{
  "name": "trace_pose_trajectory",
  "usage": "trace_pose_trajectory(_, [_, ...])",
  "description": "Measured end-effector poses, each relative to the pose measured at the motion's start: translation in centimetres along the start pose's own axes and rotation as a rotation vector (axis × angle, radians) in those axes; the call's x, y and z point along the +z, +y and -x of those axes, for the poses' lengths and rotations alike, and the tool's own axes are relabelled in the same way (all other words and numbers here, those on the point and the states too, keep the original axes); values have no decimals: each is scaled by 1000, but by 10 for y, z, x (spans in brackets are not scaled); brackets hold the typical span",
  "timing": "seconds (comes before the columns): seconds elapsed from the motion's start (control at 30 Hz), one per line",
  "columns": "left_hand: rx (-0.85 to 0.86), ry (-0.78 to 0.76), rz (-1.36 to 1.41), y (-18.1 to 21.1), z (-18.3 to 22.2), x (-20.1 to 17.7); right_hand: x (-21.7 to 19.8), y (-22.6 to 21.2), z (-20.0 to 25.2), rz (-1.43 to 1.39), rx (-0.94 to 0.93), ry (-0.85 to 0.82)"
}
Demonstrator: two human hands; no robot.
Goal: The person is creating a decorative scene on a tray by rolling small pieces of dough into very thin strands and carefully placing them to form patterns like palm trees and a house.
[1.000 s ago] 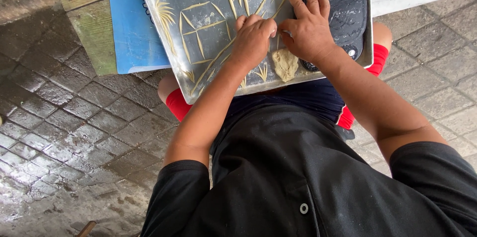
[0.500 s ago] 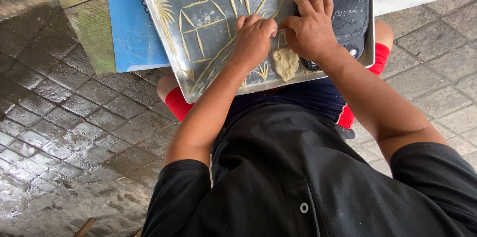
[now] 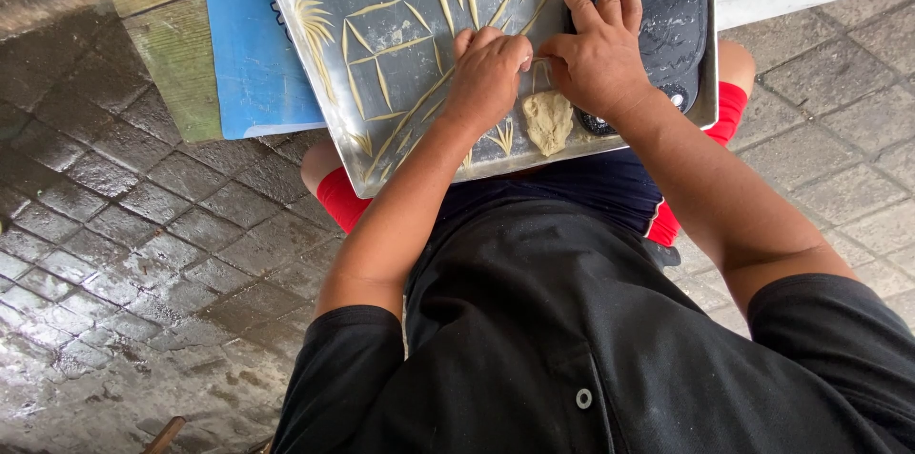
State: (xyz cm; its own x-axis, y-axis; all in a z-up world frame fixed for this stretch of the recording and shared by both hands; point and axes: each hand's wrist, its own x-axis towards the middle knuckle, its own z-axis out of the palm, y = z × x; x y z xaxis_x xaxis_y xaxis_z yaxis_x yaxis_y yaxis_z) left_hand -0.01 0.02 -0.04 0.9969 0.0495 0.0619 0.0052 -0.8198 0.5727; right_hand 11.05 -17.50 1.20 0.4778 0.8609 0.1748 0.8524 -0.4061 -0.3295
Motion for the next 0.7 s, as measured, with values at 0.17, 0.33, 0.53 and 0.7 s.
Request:
trace_pose_trajectory(0.17, [5,-7,-3,1,1,0,-2,1,0,16,-20,-21])
trace_pose_trajectory(0.33, [11,-2,2,0,1,0,-1,1,0,18,-17,-21])
trace_pose_trajectory(0.53, [10,20,-6,-2,1,-3,-5,3,0,-2,-23,11])
trace_pose_trajectory(0.7, [26,18,7,3,1,-6,-7,4,3,-21,-49,31])
